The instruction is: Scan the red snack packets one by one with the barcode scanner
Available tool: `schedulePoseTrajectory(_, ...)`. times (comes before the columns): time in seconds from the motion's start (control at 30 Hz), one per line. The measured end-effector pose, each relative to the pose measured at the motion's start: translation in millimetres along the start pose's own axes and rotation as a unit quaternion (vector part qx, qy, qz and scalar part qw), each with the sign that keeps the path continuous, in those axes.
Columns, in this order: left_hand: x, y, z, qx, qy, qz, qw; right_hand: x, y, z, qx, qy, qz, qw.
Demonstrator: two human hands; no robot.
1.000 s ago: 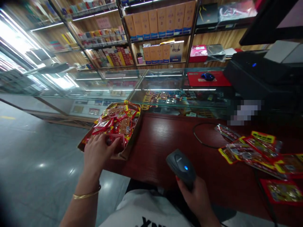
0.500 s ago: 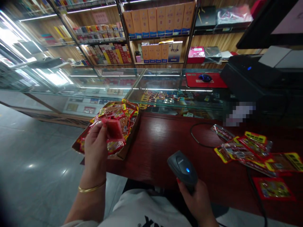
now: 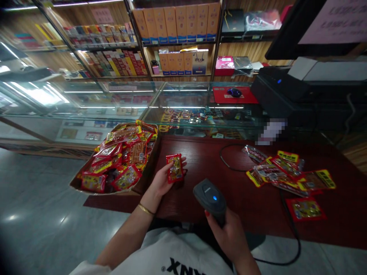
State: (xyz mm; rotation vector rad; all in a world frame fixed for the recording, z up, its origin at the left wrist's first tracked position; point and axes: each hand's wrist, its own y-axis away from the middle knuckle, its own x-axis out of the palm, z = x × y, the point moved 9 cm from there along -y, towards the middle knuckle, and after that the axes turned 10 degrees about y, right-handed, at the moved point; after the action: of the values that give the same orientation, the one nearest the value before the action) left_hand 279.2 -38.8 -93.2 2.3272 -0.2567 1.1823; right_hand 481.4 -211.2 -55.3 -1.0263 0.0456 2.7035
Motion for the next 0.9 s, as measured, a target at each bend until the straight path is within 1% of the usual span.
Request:
schedulePoseTrajectory(0.07,-13,-7,5,0.025,-0.008,-0.019,0.999,2,-2,-1,0.003,0.01,0.009,1.0)
schedulePoseTrajectory(0.13,-19,-10,4,0.047,-0.018,-0.027,0.998,5,-4,-3,0.006,0.016,0.02,1.0)
schedulePoseTrajectory(0.3,-22,-13,-2,0.078,-0.039,-0.022,0.996,15,-4,-3,0.005,0.028,0.043,0.999)
schedulePoseTrajectory(0.63,-20,-13,-2,0.077,-0.041,-0.053,0.995,18,-6,-5,0.005,0.03,0.061,0.998)
schedulePoseTrajectory(0.73,-18,-12,0,0.062,-0.028,-0.054,0.996,15,-7,-4,0.016,0.021,0.055,0.998)
schedulePoseTrajectory(0.83,-17,-20,11,0.035,-0.039,-0.079,0.995,8,-5,-3,0.024,0.001,0.039,0.999)
schedulePoseTrajectory(0.9,-10,-29,25,0.027,-0.07,-0.099,0.992,0,-3,-5,0.024,-0.002,0.011,1.0)
